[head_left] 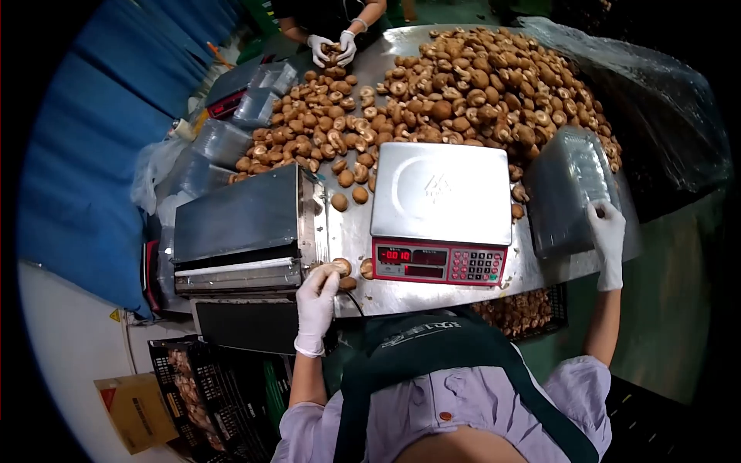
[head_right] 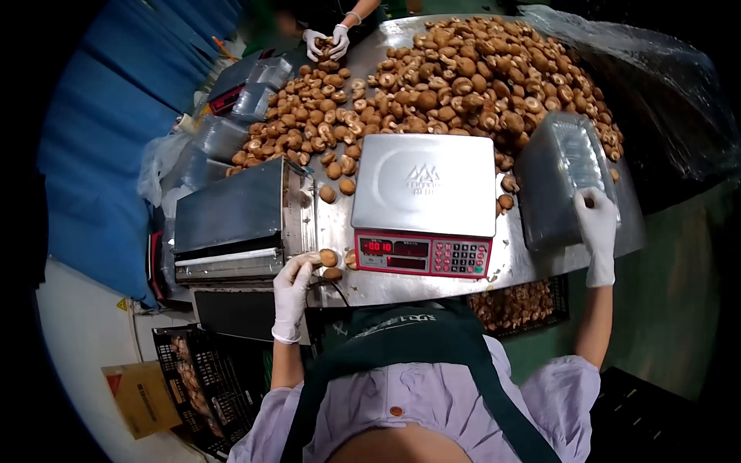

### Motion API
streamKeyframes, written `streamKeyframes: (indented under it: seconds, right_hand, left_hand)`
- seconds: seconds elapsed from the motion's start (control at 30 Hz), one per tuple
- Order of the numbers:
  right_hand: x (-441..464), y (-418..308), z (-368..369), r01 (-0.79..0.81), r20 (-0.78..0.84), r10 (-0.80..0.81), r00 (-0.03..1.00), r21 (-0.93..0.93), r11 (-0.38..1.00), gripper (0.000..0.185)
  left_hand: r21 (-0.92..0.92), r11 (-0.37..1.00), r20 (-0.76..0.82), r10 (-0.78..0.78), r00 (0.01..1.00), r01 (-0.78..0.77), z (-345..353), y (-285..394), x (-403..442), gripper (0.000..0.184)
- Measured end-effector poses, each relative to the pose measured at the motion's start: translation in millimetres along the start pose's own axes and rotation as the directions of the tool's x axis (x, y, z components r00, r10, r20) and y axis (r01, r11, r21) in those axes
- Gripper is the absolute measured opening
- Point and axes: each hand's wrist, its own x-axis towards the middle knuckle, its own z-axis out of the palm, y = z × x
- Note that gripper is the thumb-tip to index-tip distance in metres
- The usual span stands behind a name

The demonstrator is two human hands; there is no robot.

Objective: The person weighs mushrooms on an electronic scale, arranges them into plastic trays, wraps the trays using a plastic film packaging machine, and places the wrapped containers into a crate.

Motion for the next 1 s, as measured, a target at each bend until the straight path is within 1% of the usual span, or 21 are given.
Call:
streamKeyframes:
  seconds: [0.03, 0.07, 0.13, 0.2, 0.23, 0.3, 0.37, 0.4, 0.47, 0.5, 0.53, 0.57, 0.6, 0.67, 0.73, 0.77, 0.8, 0.87, 0.9, 0.93, 1.0]
  right_hand:
    - [-7.7, -12.7, 1.9, 0.095, -0.164, -0.116, 0.980, -0.127, 0.987, 0.012]
    - [-12.2, -22.5, 1.9, 0.275, -0.291, -0.344, 0.893, -0.253, 0.927, 0.008]
    - [-22.3, -55.6, 0.0, 0.428, -0.356, -0.454, 0.817, -0.154, 0.891, 0.009]
    - [-30.9, -95.3, 7.7, 0.640, -0.325, -0.655, 0.682, -0.169, 0.750, 0.008]
    - [-36.7, -109.4, 17.9, 0.694, -0.237, -0.712, 0.661, -0.169, 0.700, 0.013]
    - [-40.8, -107.7, 56.3, 0.813, -0.087, -0.816, 0.571, -0.073, 0.577, 0.021]
    - [-51.4, -105.1, 97.4, 0.828, 0.116, -0.821, 0.559, -0.037, 0.559, 0.021]
    - [-54.6, -87.0, 123.9, 0.839, 0.300, -0.790, 0.534, -0.073, 0.539, 0.024]
    - [-58.4, -76.9, 148.1, 0.845, 0.460, -0.742, 0.487, -0.036, 0.533, 0.027]
    - [-57.5, -80.8, 145.9, 0.845, 0.461, -0.741, 0.489, -0.039, 0.534, 0.027]
    - [-55.9, -84.4, 140.8, 0.831, 0.402, -0.754, 0.519, -0.030, 0.555, 0.028]
    - [-55.2, -88.1, 134.9, 0.816, 0.346, -0.762, 0.547, -0.016, 0.578, 0.030]
    - [-53.9, -89.3, 129.4, 0.814, 0.354, -0.759, 0.547, -0.014, 0.580, 0.030]
    - [-49.3, -89.4, 117.6, 0.675, 0.292, -0.655, 0.698, 0.041, 0.737, 0.029]
    - [-43.6, -88.3, 110.1, 0.613, 0.248, -0.605, 0.757, 0.052, 0.788, 0.022]
    - [-42.2, -86.4, 108.7, 0.585, 0.223, -0.580, 0.783, 0.050, 0.809, 0.021]
    - [-41.4, -83.7, 108.0, 0.556, 0.197, -0.553, 0.809, 0.048, 0.830, 0.019]
    - [-40.0, -74.9, 108.2, 0.445, 0.196, -0.467, 0.862, 0.147, 0.883, 0.019]
    - [-39.3, -73.4, 107.0, 0.412, 0.209, -0.437, 0.875, 0.156, 0.898, 0.019]
    - [-38.2, -73.5, 104.9, 0.380, 0.220, -0.410, 0.885, 0.166, 0.910, 0.018]
    - [-34.9, -73.9, 103.0, 0.335, 0.238, -0.376, 0.895, 0.195, 0.922, 0.018]
  left_hand:
    - [-0.051, 0.999, 0.006, -0.003, 1.000, 0.003, 1.1, -4.9, 0.2, 0.018]
    - [-0.072, 0.997, 0.007, -0.015, 1.000, 0.016, 1.7, -10.4, 0.6, 0.018]
    - [-0.078, 0.996, 0.016, -0.034, 0.999, 0.035, 1.8, -15.9, 2.6, 0.019]
    - [-0.120, 0.990, 0.016, -0.078, 0.997, 0.080, 5.2, -18.0, 4.7, 0.019]
    - [-0.168, 0.979, 0.025, -0.116, 0.993, 0.119, 6.9, -19.4, 7.2, 0.020]
    - [-0.196, 0.972, 0.050, -0.126, 0.991, 0.134, 10.2, -26.6, 12.1, 0.021]
    - [-0.191, 0.973, 0.070, -0.119, 0.990, 0.130, 13.7, -40.7, 17.0, 0.021]
    - [-0.196, 0.972, 0.077, -0.118, 0.990, 0.131, 14.7, -43.7, 17.9, 0.021]
    - [-0.144, 0.979, 0.060, -0.135, 0.989, 0.142, 16.1, -47.8, 22.3, 0.021]
    - [-0.128, 0.985, 0.034, -0.116, 0.993, 0.119, 17.0, -46.3, 24.5, 0.021]
    - [-0.131, 0.984, 0.035, -0.118, 0.992, 0.122, 17.1, -45.0, 27.4, 0.021]
    - [-0.161, 0.972, 0.036, -0.168, 0.985, 0.172, 15.8, -43.7, 28.3, 0.021]
    - [-0.190, 0.956, 0.040, -0.218, 0.975, 0.222, 15.3, -41.5, 30.2, 0.021]
    - [-0.198, 0.958, 0.029, -0.206, 0.978, 0.208, 20.2, -46.9, 37.7, 0.021]
    - [-0.365, 0.884, -0.021, -0.323, 0.946, 0.293, 28.3, -42.5, 48.0, 0.023]
    - [-0.432, 0.837, -0.007, -0.376, 0.927, 0.337, 31.3, -42.2, 53.9, 0.026]
    - [-0.428, 0.831, -0.004, -0.394, 0.919, 0.354, 32.1, -50.3, 60.1, 0.028]
    - [-0.562, 0.712, -0.026, -0.525, 0.851, 0.422, 40.5, -46.5, 69.2, 0.030]
    - [-0.631, 0.621, 0.045, -0.568, 0.821, 0.465, 40.7, -51.6, 74.1, 0.037]
    - [-0.628, 0.618, 0.049, -0.575, 0.816, 0.473, 42.0, -59.8, 78.7, 0.037]
    - [-0.805, 0.417, 0.110, -0.594, 0.797, 0.422, 47.3, -83.1, 87.4, 0.044]
